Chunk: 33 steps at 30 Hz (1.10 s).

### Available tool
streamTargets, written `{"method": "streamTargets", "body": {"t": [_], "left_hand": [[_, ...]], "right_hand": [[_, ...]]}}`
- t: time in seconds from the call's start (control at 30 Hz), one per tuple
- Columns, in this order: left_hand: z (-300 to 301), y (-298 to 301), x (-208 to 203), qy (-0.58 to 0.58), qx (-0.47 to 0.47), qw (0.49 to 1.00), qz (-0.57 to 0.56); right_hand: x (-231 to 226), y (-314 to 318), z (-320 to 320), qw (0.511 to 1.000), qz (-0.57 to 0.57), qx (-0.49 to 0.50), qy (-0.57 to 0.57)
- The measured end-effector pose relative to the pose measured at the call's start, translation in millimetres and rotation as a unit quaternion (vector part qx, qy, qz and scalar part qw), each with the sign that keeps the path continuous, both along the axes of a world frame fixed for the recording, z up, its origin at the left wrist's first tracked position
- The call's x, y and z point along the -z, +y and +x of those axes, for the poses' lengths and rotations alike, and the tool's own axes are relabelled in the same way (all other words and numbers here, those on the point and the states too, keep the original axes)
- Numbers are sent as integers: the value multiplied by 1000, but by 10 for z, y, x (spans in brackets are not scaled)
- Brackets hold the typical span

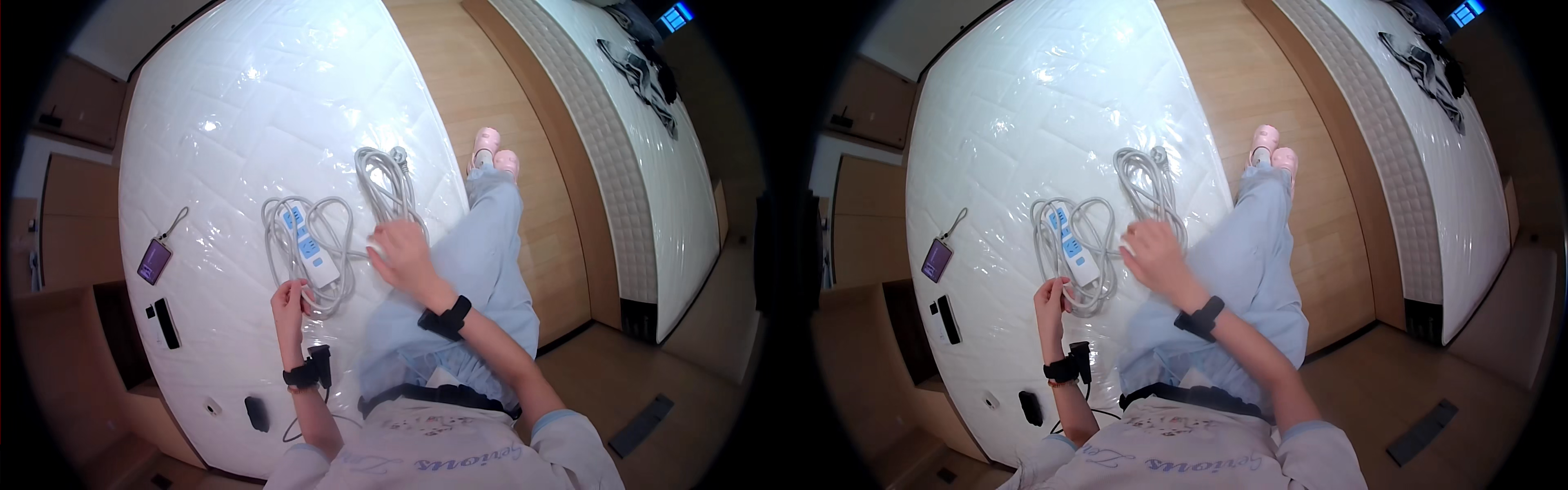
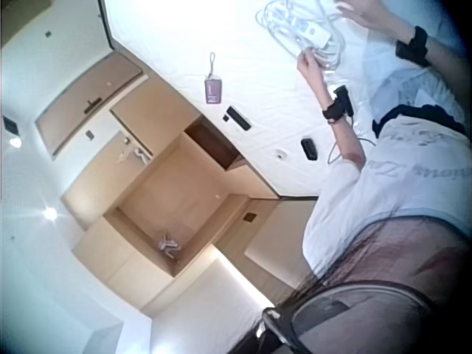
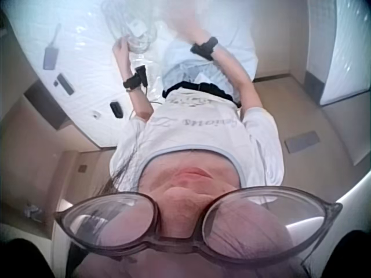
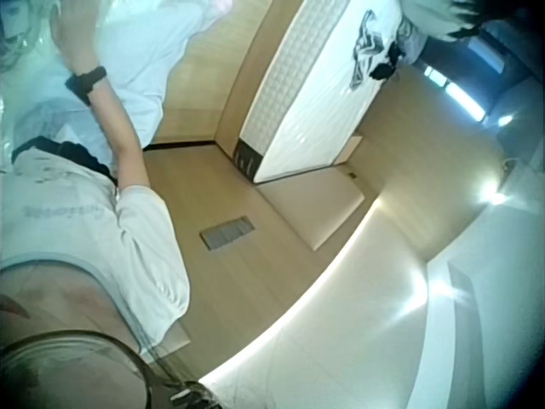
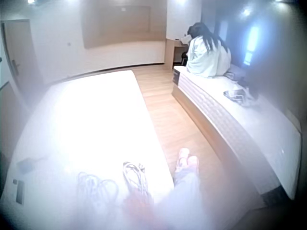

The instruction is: The person coils two white extension cords by hand while sitting on a bed.

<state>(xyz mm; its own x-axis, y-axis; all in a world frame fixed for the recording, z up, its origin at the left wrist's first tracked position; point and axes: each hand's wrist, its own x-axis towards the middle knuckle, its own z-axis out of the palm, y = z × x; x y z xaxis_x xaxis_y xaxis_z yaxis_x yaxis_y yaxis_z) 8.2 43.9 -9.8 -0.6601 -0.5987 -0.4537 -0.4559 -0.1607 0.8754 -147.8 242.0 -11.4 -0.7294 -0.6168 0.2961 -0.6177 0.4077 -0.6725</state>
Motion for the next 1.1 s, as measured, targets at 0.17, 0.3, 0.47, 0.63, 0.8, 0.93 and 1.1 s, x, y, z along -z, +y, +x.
{"method": "streamTargets", "body": {"t": [0.17, 0.3, 0.47, 0.63, 0.8, 0.93, 1.1], "left_hand": [[-68, 149, -134, 78, -9, 990, 121], [-62, 281, -120, 80, 39, 987, 132], [-15, 358, -21, 63, 49, 987, 140], [-433, 566, -167, 31, 14, 797, -602], [-1062, 570, -172, 178, 225, 912, -295], [-1324, 536, -146, 179, 426, 768, -444], [-1246, 572, 391, 122, 435, 769, -451]], "right_hand": [[236, -393, 262, 982, 37, 61, -174], [251, -413, 244, 962, 36, 57, -264], [40, -238, 201, 926, -93, -24, -364], [-14, -132, 232, 935, -197, -51, -291], [109, -62, 298, 909, -233, -15, -346], [5, 1, 206, 901, -238, 43, -359], [-95, 24, 17, 974, -52, 111, -191]]}}
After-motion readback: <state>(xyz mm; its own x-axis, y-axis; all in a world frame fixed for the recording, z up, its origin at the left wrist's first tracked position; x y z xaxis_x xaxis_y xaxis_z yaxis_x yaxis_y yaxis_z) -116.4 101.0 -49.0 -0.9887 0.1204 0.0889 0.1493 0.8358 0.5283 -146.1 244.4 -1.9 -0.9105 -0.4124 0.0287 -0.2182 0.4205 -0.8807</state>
